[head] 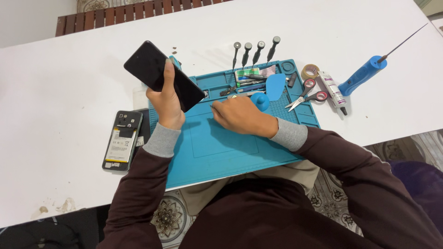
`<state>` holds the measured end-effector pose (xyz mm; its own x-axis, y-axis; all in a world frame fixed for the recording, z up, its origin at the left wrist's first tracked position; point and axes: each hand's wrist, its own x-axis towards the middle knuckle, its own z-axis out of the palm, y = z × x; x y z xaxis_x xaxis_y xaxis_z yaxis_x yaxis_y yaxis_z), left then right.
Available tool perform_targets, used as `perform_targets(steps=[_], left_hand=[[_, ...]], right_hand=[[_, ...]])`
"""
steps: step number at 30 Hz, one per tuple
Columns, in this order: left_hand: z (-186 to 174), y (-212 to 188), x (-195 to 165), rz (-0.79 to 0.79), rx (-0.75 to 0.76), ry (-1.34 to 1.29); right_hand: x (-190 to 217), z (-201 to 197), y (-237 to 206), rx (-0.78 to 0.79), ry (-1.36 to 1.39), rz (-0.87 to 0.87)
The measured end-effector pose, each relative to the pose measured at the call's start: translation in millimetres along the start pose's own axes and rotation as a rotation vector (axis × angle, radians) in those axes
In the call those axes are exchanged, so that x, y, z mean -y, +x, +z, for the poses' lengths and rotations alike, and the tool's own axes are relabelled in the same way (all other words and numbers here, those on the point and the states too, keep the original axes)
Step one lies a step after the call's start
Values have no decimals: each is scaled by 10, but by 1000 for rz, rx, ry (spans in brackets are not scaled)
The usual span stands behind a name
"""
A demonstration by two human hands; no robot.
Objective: The person disassembles a smartphone by removing screws and prying the screen from the frame. They separate the screen, inspect the internal components, and then reattach the screen and screws to reassemble the device.
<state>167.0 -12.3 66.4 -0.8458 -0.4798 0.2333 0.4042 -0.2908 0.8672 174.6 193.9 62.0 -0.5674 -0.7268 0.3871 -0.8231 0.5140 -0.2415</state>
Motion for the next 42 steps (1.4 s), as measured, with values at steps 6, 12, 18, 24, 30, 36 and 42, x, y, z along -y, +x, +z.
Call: perform_targets(steps=[6,12,18,24,30,36,42], left_hand=[[-21,-65,70,-23,16,119],[34,-139,93,-138,66,120],[43,-129,162,-180,64,90],[27,-101,191,-208,68,50],[31,-95,158,-200,70,24],[46,-126,73,-238,69,38],[34,-166,15,-242,117,67]], right_hand=[[66,-86,62,-133,148,24],[58,-83,67,-220,173,45],[15,-77,69,-198,173,91],[-6,-129,89,-178,205,173],[-21,-182,70,-319,330,66],[-26,-182,76,-344,547,-2],[20,-129,98,-340,661,65]])
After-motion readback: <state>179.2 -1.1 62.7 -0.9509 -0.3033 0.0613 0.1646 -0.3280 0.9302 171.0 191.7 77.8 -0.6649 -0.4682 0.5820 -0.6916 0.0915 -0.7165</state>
